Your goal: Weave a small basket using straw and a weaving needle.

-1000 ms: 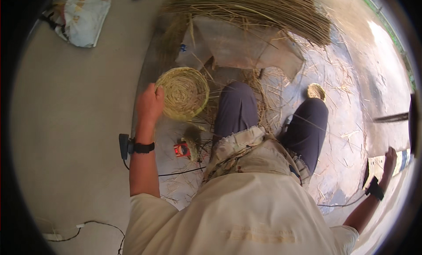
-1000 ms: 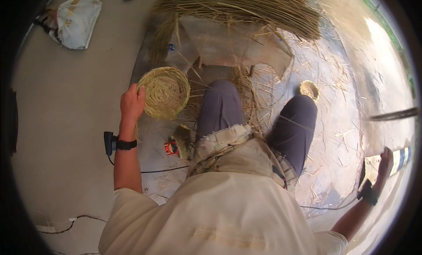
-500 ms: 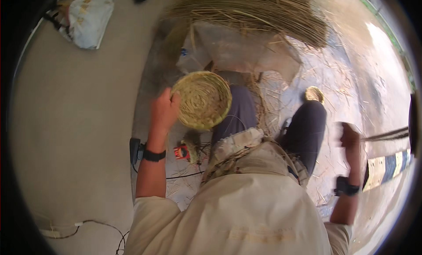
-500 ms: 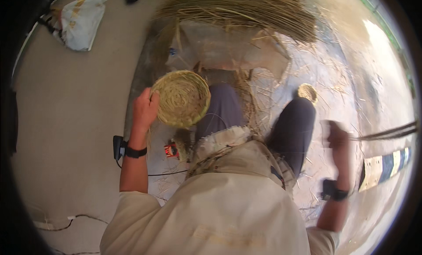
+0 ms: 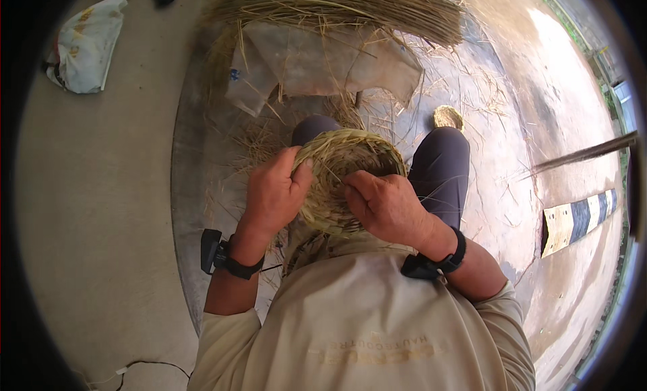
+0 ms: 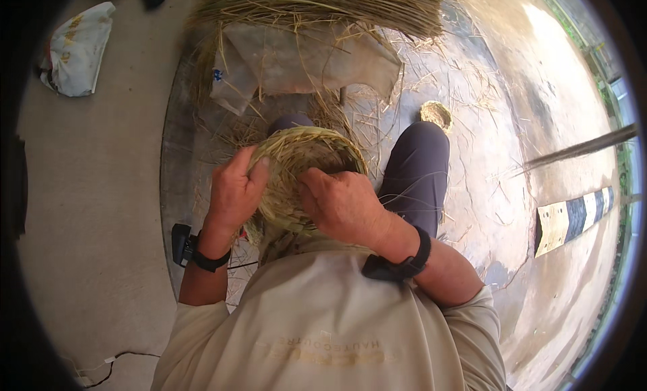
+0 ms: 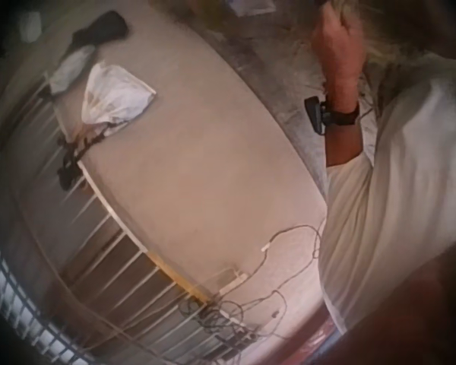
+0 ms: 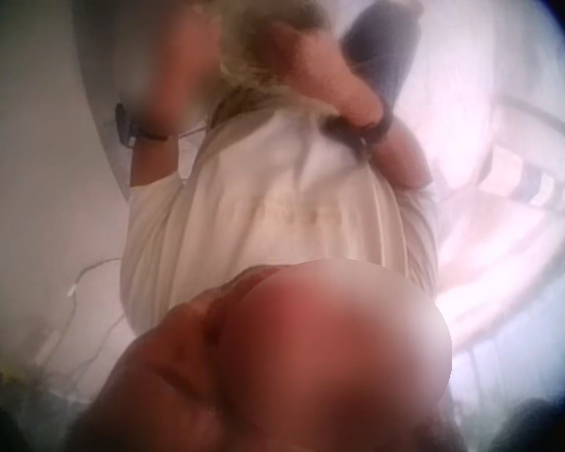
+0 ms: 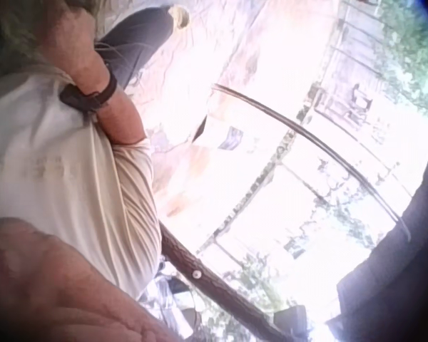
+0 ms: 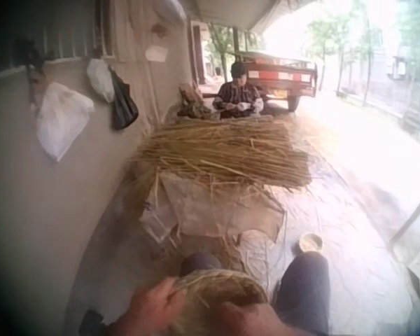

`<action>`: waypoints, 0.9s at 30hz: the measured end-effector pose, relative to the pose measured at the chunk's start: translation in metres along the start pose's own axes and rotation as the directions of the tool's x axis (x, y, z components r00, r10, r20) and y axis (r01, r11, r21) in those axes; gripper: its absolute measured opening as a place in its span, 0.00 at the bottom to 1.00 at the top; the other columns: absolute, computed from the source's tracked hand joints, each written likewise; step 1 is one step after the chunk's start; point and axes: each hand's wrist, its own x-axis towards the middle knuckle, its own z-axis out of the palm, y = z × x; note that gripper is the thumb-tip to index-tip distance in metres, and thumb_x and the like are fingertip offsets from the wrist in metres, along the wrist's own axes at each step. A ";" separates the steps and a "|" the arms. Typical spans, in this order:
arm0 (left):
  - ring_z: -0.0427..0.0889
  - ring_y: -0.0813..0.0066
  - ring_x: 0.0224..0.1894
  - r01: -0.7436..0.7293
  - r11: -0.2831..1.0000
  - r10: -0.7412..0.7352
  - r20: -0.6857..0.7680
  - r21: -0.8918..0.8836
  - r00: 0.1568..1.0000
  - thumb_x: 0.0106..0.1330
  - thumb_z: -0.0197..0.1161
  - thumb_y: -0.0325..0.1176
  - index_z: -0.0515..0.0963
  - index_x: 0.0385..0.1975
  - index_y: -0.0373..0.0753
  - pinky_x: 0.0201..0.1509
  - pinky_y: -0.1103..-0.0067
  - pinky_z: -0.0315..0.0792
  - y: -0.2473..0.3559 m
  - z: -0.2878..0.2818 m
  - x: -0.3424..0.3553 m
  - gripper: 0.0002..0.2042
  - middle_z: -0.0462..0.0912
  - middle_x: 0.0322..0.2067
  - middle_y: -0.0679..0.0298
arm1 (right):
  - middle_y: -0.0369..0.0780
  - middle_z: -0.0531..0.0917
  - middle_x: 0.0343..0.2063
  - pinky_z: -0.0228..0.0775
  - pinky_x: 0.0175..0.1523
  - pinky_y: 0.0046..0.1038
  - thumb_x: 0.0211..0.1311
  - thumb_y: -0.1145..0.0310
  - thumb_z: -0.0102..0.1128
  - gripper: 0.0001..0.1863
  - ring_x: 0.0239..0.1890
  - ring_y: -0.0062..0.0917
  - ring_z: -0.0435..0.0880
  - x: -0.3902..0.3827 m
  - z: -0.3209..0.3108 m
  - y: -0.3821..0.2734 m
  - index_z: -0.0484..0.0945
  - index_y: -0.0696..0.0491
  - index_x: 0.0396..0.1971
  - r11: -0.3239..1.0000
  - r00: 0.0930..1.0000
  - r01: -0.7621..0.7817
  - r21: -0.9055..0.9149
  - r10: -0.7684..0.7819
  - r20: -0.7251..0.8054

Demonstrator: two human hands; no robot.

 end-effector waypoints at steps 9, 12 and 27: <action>0.87 0.44 0.33 -0.036 0.998 0.037 -0.014 0.056 0.999 0.71 0.65 0.34 0.80 0.47 0.34 0.35 0.59 0.79 0.010 0.007 0.000 0.11 0.86 0.31 0.46 | 0.48 0.83 0.23 0.78 0.31 0.39 0.67 0.73 0.62 0.04 0.26 0.46 0.85 -0.001 0.013 0.004 0.80 0.57 0.39 0.989 0.999 -0.042 -0.140 0.046 0.026; 0.87 0.44 0.34 -0.064 0.995 0.064 0.006 0.078 0.998 0.71 0.66 0.34 0.80 0.48 0.34 0.35 0.59 0.80 0.015 0.017 -0.009 0.12 0.87 0.33 0.47 | 0.49 0.82 0.22 0.78 0.33 0.47 0.67 0.68 0.63 0.08 0.26 0.52 0.84 0.016 0.019 0.005 0.77 0.57 0.35 0.964 0.976 -0.129 0.231 0.165 -0.144; 0.89 0.54 0.33 -0.336 0.902 0.309 0.139 0.270 0.941 0.63 0.71 0.30 0.81 0.51 0.35 0.33 0.66 0.83 0.013 -0.003 0.008 0.17 0.87 0.35 0.54 | 0.48 0.84 0.28 0.77 0.40 0.45 0.65 0.68 0.63 0.06 0.32 0.49 0.85 0.009 -0.033 -0.018 0.81 0.55 0.32 0.981 0.970 -0.175 -0.084 0.186 0.155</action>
